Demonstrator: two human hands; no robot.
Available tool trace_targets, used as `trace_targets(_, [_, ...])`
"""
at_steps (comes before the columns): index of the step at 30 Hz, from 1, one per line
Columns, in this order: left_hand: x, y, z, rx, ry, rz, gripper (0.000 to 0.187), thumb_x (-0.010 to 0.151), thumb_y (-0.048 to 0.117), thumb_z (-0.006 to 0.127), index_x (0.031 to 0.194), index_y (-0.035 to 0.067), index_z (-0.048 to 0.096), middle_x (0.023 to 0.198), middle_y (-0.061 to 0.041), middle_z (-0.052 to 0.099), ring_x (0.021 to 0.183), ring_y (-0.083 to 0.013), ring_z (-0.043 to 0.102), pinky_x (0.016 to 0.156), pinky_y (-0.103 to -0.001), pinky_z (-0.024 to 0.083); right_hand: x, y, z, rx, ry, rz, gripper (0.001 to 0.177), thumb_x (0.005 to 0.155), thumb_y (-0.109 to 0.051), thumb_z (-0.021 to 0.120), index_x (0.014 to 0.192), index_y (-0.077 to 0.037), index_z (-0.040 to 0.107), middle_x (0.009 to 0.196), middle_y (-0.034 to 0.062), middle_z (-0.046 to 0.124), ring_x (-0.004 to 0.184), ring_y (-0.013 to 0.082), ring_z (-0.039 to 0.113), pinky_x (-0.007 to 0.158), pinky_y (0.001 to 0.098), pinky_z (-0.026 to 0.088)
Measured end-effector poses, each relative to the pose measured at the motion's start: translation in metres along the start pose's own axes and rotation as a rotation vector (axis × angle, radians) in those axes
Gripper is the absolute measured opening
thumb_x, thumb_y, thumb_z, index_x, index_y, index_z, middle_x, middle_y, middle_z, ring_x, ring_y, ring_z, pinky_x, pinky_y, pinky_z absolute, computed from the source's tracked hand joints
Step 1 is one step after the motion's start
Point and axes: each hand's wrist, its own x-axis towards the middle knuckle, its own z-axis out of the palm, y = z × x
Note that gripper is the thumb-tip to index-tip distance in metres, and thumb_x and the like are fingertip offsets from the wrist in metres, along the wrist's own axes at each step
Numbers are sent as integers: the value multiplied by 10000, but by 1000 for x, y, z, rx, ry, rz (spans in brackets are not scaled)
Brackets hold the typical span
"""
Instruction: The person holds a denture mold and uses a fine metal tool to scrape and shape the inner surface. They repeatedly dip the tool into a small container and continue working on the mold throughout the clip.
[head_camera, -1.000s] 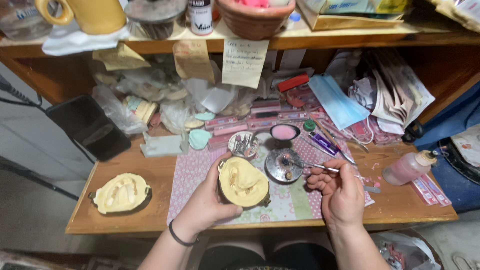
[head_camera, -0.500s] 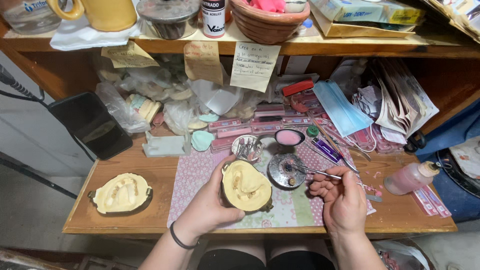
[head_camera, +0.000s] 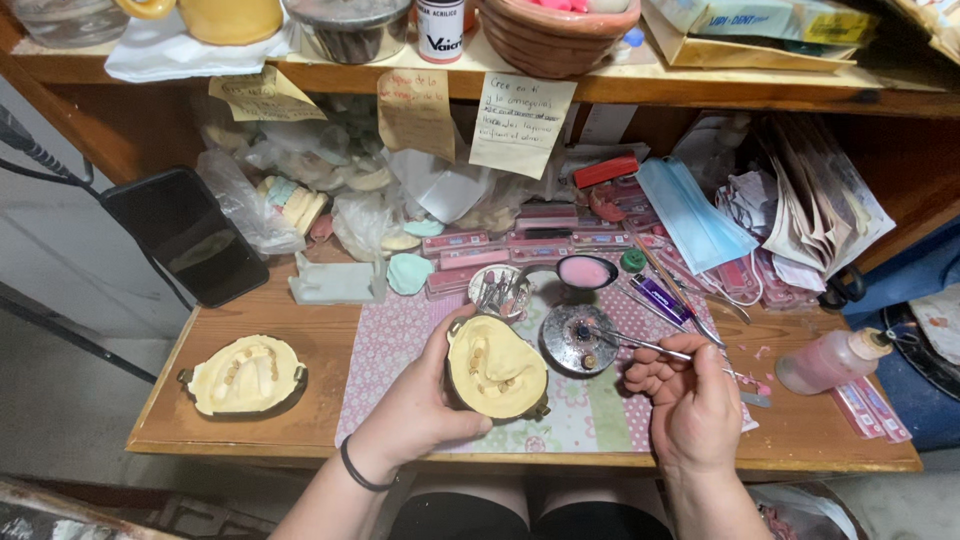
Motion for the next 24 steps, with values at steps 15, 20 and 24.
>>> trace_targets(15, [-1,6,0,52,-4,-48,1155,640,148,846,1619,196,235,1519,-75,539,1397,-207,525,1176,-332,354,-2,2,-4,2,-43,-47,409,1156,-390,423,1093,-23,592,879,283,693,683,317,691,621,395,588])
trace_targets(20, [-1,5,-1,80,-2,-56,1189,623,165,857,1626,202,220,1538,-83,533,1420,-213,510,1178,-325,338,-39,2,9,-55,-357,-197,372,1171,-317,315,1088,-14,513,878,298,735,752,388,791,684,487,702])
trace_targets(24, [-1,4,-1,97,0,-19,1146,629,159,846,1609,182,252,1529,-79,536,1399,-208,521,1176,-322,341,-64,11,19,-126,-572,-306,286,1087,-272,475,1030,-5,558,1007,289,721,875,378,781,828,466,649])
